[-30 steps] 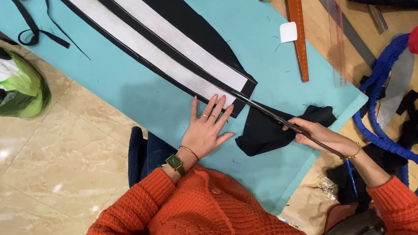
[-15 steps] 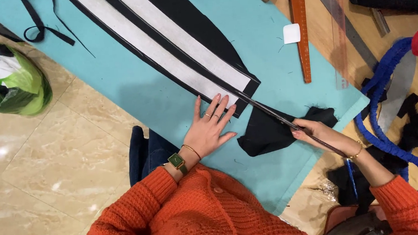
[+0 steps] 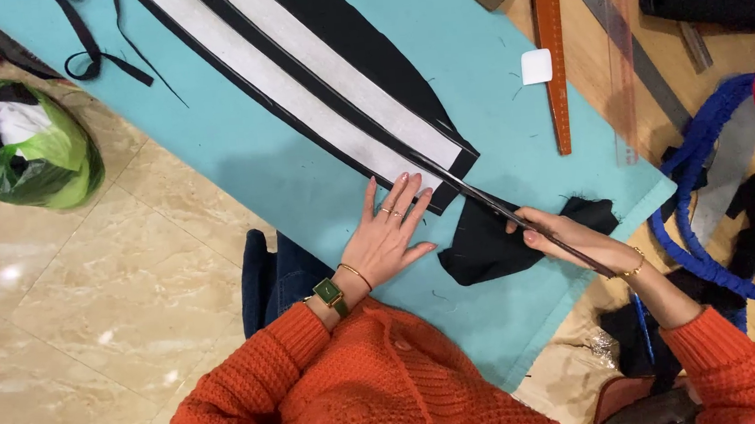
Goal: The person uses shears to cut a long strip of black fabric with white stripes on a turquoise work surface. They trim the edges, cut the strip into smaller pieces, and then cut a separate black fabric piece into smaller sections, arranging the cut pieces on the table.
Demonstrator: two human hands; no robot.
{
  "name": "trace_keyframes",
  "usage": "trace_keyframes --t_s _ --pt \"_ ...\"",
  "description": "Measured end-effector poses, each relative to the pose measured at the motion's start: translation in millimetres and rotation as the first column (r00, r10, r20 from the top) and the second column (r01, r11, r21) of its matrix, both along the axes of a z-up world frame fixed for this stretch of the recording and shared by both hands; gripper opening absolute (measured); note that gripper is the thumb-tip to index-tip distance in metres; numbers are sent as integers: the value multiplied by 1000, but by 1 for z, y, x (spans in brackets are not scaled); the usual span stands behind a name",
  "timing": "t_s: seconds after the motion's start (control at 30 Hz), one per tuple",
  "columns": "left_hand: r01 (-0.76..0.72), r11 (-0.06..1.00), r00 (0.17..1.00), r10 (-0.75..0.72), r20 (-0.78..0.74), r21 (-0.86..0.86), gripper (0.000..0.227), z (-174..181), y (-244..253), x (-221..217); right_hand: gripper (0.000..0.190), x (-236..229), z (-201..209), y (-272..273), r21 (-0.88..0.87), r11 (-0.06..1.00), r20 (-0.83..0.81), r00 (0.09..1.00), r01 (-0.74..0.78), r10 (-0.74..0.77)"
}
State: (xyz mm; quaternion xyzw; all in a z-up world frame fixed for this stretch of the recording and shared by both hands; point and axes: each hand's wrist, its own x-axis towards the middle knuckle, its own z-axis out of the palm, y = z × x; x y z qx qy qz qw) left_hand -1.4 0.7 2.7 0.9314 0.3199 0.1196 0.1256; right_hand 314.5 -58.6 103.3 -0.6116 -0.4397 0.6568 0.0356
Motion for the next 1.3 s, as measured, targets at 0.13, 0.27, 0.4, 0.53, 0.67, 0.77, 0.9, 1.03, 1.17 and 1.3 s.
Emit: trace_keyframes --t_s 0.13,0.27,0.4,0.53,0.67,0.77,0.9,1.03,1.17,1.3 --pt "-1 1000 1000 1 2 13 84 2 1 -1 54 -7 -1 6 25 1000 42 999 -17 16" --pt "-4 1000 1000 4 9 12 84 1 1 0 52 0 -23 3 27 999 85 996 -21 19" --pt "-9 1000 1000 9 28 -3 84 0 0 0 39 3 -27 1 38 999 102 995 8 -12" --pt "-14 1000 999 14 34 9 86 -2 0 0 40 0 -19 2 36 998 87 995 44 -47" --pt "-12 1000 999 11 48 17 86 2 1 -1 43 -25 18 21 7 999 82 996 42 -42" --pt "-14 1000 998 13 62 19 87 4 1 -1 42 -28 7 28 19 1000 121 993 -3 0" --pt "-14 1000 997 13 72 20 87 2 1 -1 45 -46 15 43 22 1000 126 992 -13 10" --pt "-14 999 997 12 77 32 90 -1 1 -1 50 -60 26 51 18 999 146 989 -34 31" --pt "-7 1000 997 5 81 27 89 3 2 -2 43 -49 5 43 23 1000 130 991 -1 -2" --pt "-12 999 997 9 78 37 88 4 2 -2 43 -39 -7 36 1 999 96 995 34 -34"
